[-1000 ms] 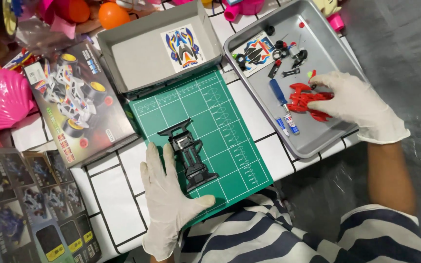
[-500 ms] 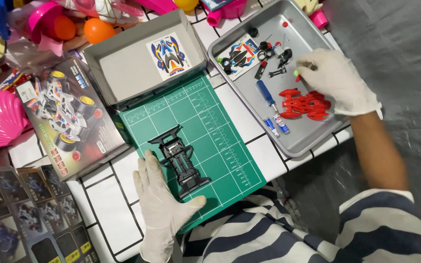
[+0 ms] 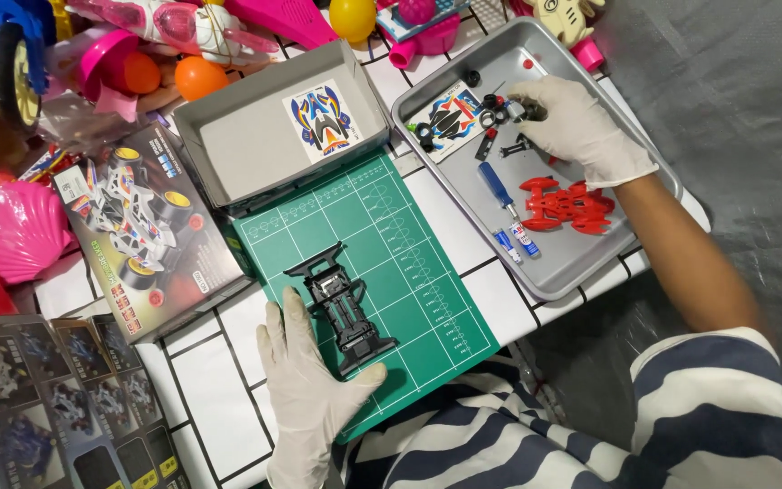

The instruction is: The person assembles a model vehicle chassis on a green cutting mat. They insert a small black component into the frame, then open a blue battery and place it inside the chassis. The person then picks up and examines red plastic parts before attaching a black piece to the assembly.

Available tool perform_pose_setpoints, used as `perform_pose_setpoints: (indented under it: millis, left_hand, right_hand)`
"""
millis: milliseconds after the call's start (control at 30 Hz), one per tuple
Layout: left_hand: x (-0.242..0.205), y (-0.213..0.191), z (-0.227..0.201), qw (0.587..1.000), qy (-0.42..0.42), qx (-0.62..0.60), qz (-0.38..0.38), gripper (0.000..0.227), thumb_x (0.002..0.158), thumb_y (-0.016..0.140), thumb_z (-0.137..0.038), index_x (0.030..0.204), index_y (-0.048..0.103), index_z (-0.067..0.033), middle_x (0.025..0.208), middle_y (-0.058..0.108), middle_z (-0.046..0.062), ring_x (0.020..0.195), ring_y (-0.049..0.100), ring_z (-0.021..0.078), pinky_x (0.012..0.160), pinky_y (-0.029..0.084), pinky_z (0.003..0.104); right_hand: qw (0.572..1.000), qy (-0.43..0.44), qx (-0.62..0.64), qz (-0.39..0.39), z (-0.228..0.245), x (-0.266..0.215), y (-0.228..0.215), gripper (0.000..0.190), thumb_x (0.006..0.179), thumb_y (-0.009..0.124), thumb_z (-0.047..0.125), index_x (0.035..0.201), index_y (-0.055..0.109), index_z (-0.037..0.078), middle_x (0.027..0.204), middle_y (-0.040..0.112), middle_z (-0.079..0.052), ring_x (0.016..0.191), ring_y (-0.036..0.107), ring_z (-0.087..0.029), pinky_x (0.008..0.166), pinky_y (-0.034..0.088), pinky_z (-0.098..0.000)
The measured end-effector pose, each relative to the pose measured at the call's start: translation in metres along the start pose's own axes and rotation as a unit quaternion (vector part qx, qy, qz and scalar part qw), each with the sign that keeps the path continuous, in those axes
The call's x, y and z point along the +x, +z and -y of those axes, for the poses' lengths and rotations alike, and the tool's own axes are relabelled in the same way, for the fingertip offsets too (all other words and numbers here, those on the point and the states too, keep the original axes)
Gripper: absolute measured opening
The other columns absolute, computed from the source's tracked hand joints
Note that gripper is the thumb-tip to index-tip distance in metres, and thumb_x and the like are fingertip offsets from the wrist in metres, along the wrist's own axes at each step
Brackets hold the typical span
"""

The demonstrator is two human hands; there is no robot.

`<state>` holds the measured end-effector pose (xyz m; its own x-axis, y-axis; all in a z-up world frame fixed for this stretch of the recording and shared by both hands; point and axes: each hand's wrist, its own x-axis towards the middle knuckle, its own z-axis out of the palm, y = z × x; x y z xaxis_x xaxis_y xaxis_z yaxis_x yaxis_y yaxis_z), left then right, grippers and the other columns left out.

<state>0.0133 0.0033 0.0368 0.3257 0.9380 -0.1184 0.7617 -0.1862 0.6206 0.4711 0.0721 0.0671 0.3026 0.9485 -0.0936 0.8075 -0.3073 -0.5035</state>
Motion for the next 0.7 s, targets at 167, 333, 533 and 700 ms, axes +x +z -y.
perform_pose_setpoints:
  millis: [167, 333, 533, 700]
  left_hand:
    - [0.001, 0.0, 0.002, 1.0, 0.024, 0.004, -0.008, 0.144, 0.057, 0.056, -0.092, 0.166, 0.006, -0.0124, 0.168, 0.02, 0.027, 0.158, 0.01, 0.0428, 0.126, 0.003, 0.055]
    - [0.001, 0.002, 0.006, 1.0, -0.002, 0.002, 0.002, 0.144, 0.056, 0.061, -0.09, 0.167, 0.004, -0.0185, 0.169, 0.014, 0.029, 0.156, 0.009, 0.0493, 0.124, 0.005, 0.058]
    - [0.004, 0.006, 0.008, 0.999, 0.028, 0.032, -0.004, 0.144, 0.06, 0.059, -0.09, 0.166, 0.006, -0.0086, 0.168, 0.022, 0.024, 0.158, 0.009, 0.0422, 0.127, 0.003, 0.053]
    - [0.002, 0.001, 0.006, 1.0, -0.016, 0.011, 0.006, 0.141, 0.058, 0.06, -0.09, 0.166, 0.012, -0.0132, 0.169, 0.015, 0.026, 0.156, 0.009, 0.0443, 0.126, 0.005, 0.054]
  right_hand:
    - [0.999, -0.046, -0.006, -0.015, -0.028, 0.0, 0.003, 0.049, 0.086, 0.057, -0.002, 0.134, 0.068, 0.007, 0.128, 0.066, -0.018, 0.115, 0.063, -0.032, 0.105, 0.047, -0.0414]
    - [0.994, 0.008, -0.082, 0.067, -0.002, -0.014, -0.02, 0.058, 0.083, 0.053, 0.001, 0.139, 0.063, 0.01, 0.135, 0.062, -0.02, 0.125, 0.057, -0.037, 0.107, 0.043, -0.0474]
    - [0.997, -0.062, -0.039, -0.006, 0.007, 0.004, -0.013, 0.028, 0.103, 0.054, 0.014, 0.12, 0.074, 0.004, 0.118, 0.071, -0.016, 0.111, 0.062, -0.031, 0.099, 0.045, -0.0485]
    - [0.99, 0.091, 0.109, 0.021, 0.05, 0.003, -0.014, 0.021, 0.101, 0.06, 0.004, 0.117, 0.074, 0.007, 0.105, 0.075, -0.011, 0.066, 0.062, -0.016, 0.051, 0.052, -0.0315]
